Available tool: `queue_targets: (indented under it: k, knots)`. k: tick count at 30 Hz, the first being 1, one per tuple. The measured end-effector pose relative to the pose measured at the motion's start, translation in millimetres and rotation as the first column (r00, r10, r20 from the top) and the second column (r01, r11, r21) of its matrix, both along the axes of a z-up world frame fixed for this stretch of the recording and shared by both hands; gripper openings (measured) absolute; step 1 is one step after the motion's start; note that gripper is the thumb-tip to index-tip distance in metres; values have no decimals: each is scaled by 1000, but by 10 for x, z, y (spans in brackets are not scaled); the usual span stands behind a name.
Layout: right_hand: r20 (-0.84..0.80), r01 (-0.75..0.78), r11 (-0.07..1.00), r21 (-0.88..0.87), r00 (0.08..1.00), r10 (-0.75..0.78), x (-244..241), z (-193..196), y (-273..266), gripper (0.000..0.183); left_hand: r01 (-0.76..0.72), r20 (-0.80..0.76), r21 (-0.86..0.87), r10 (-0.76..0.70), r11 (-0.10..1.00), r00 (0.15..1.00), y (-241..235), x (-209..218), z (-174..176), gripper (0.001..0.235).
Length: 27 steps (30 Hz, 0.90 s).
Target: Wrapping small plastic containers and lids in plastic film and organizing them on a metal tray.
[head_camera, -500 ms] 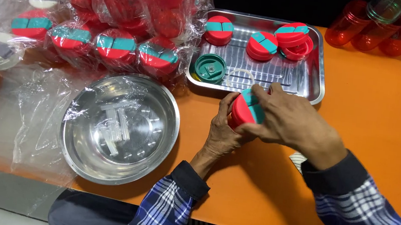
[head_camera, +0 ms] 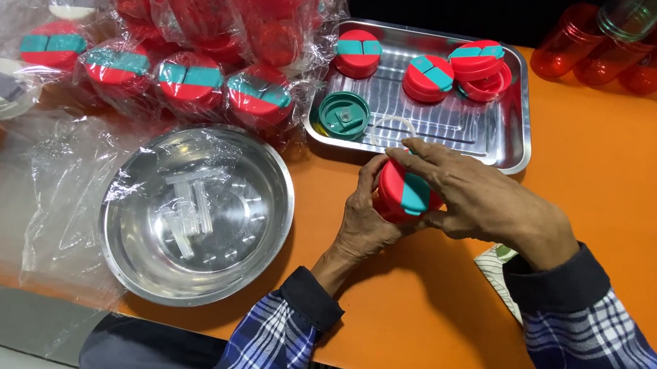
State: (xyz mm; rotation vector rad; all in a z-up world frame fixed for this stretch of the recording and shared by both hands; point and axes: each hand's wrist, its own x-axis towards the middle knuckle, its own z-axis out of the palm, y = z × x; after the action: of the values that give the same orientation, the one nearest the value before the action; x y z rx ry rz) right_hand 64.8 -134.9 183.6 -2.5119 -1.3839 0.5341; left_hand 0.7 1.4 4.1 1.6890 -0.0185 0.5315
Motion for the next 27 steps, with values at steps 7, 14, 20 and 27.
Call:
queue_targets:
  k: [7, 14, 20, 27]
  knots:
    - [94, 158, 987, -43, 984, -153, 10, -297, 9, 107, -11, -8, -20, 11, 1000, 1000, -32, 2, -17, 105]
    - [350, 245, 953, 179, 889, -294, -126, -631, -96, 104, -44, 12, -22, 45, 999, 999, -59, 4, -145, 104]
    - [399, 223, 912, 344, 845, -357, -178, -733, -80, 101, -76, 32, 6, 76, 997, 997, -84, 61, -212, 103]
    - [397, 262, 877, 403, 813, -425, -233, -763, -13, 99, -58, 31, 19, 57, 998, 998, -58, -9, -130, 104]
